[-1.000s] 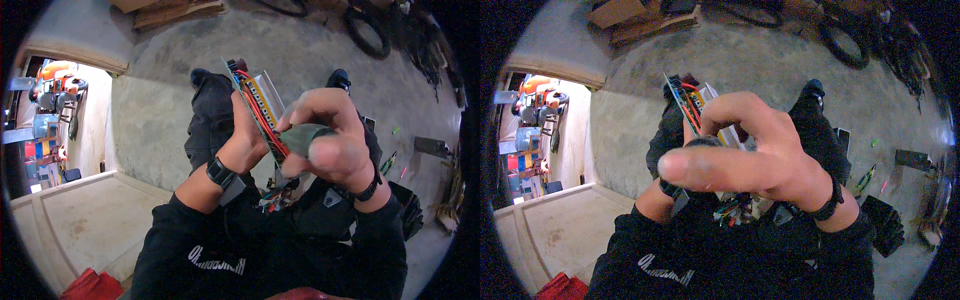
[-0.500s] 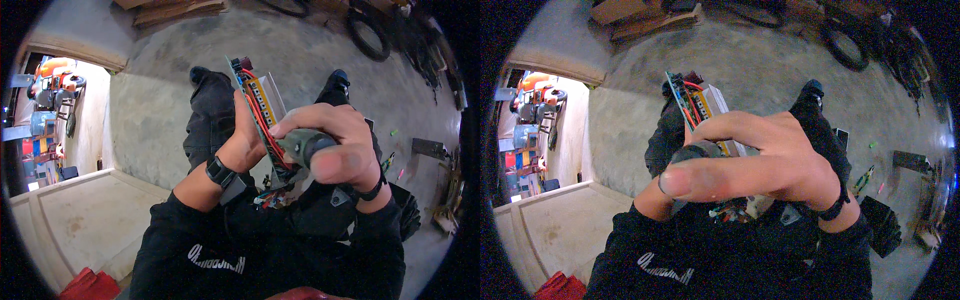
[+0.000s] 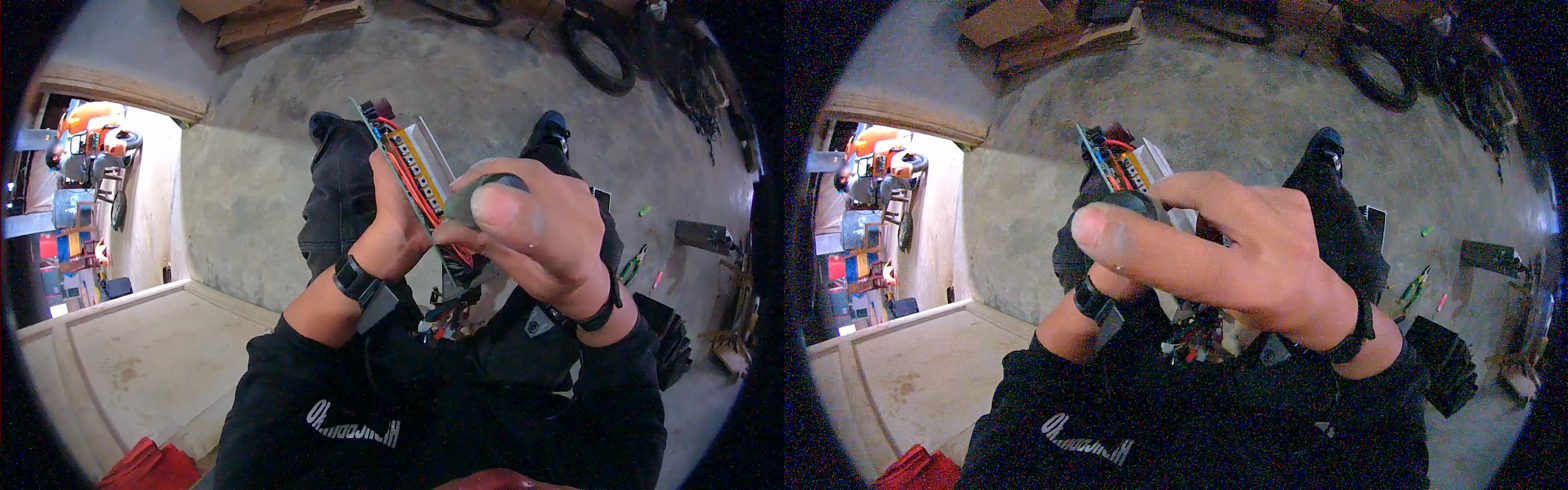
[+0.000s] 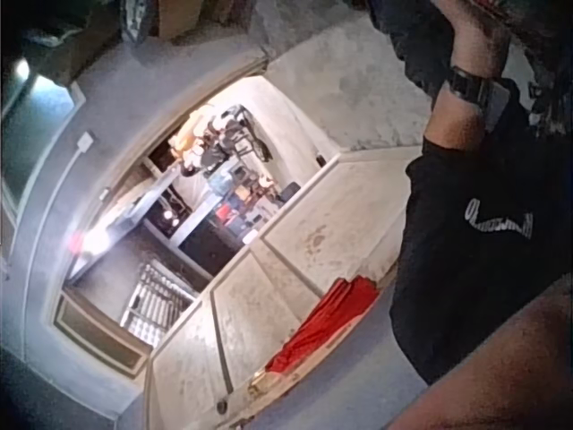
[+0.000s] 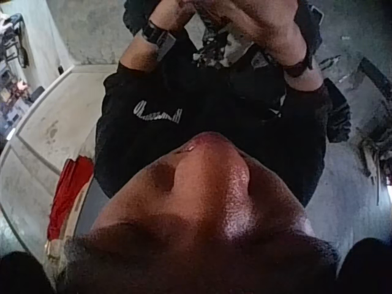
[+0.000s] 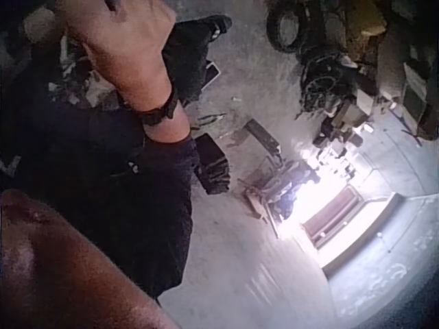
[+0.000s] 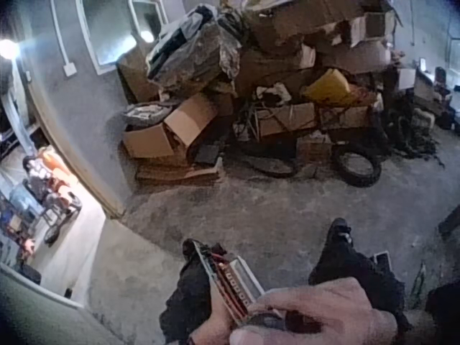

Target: Repairing a large circuit board by adjusting terminals with a screwdriver.

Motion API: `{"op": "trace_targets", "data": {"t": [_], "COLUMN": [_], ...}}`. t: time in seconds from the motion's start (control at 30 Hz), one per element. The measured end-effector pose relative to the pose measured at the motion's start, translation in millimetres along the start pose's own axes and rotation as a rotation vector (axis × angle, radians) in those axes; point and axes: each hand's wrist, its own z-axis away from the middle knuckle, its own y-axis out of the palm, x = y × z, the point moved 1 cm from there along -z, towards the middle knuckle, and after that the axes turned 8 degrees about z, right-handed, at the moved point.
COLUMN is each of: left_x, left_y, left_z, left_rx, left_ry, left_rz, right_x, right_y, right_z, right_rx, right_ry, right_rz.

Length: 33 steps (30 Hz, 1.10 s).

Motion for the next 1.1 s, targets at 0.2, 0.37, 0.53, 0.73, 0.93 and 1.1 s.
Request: {"op": "trace_targets", "data": {"t": [0.2,0.37,0.53,0.73,0.93,1.1], "left_x": [-2,0,2,1,1,1], "left_y": [-16,-4,-13,-13,-10,-8], "left_z": [-18,-5,-17,-14,-14,-12], "left_rx": [0.193,0.172,0.043,0.033,-0.009,0.009], "left_ry": [0.077,0.007,0.004,0.012,-0.008,0.075], "left_rz": [-0.057,-0.087,-0.029,-0.063,-0.024,-0.071], "right_x": [-4,-19,-13,-12,-10,-1], "right_y": [1,9,16,-4,-10,-8], "right_z": [2,10,15,-5,-5,-8], "right_rx": [0.045,0.036,-0.073,0.231,0.256,0.22], "right_ry": [-0.039,0.071,0.066,0.031,-0.039,-0.005], "right_rz": [-0.143,-0.532,-0.67,-0.467,-0.288,-0.17]}}
